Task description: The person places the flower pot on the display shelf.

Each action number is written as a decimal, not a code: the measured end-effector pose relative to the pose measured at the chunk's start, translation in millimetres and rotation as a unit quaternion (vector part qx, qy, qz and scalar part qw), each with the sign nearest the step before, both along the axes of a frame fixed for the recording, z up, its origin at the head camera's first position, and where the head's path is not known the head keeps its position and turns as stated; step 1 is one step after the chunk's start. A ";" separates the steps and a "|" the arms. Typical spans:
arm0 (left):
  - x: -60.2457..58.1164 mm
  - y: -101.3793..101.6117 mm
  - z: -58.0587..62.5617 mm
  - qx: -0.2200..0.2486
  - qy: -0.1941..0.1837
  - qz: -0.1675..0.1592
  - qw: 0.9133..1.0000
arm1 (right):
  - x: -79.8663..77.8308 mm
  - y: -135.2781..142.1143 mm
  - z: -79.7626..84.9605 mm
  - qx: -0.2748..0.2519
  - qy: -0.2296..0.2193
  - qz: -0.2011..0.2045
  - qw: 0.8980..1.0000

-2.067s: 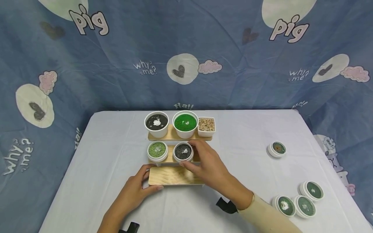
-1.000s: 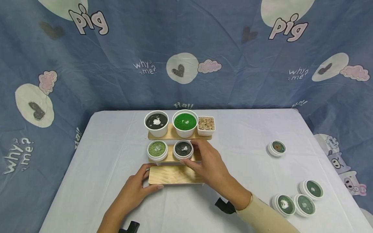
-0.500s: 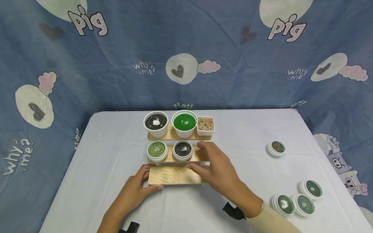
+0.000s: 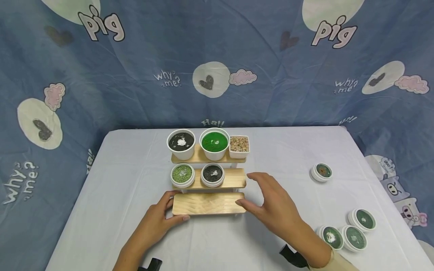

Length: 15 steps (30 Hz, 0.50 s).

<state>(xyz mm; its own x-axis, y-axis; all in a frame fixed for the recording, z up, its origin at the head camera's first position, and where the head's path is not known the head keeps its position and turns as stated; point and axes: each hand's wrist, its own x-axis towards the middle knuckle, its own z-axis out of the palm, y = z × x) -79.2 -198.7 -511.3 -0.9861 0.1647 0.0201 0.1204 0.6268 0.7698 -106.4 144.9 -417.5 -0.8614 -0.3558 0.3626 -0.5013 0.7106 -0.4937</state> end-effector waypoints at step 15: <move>0.0 -0.5 -1.6 0.003 -0.006 0.002 1.000 | 16.4 39.8 -4.8 0.052 -0.005 -0.033 0.998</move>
<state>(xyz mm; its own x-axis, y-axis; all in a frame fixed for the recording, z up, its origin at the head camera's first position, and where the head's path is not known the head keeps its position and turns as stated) -79.2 -199.1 -512.9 -0.9870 0.1607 0.0085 0.1080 0.6223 0.7753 -90.0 184.6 -422.3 -0.8874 -0.3338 0.3180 -0.4476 0.7892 -0.4205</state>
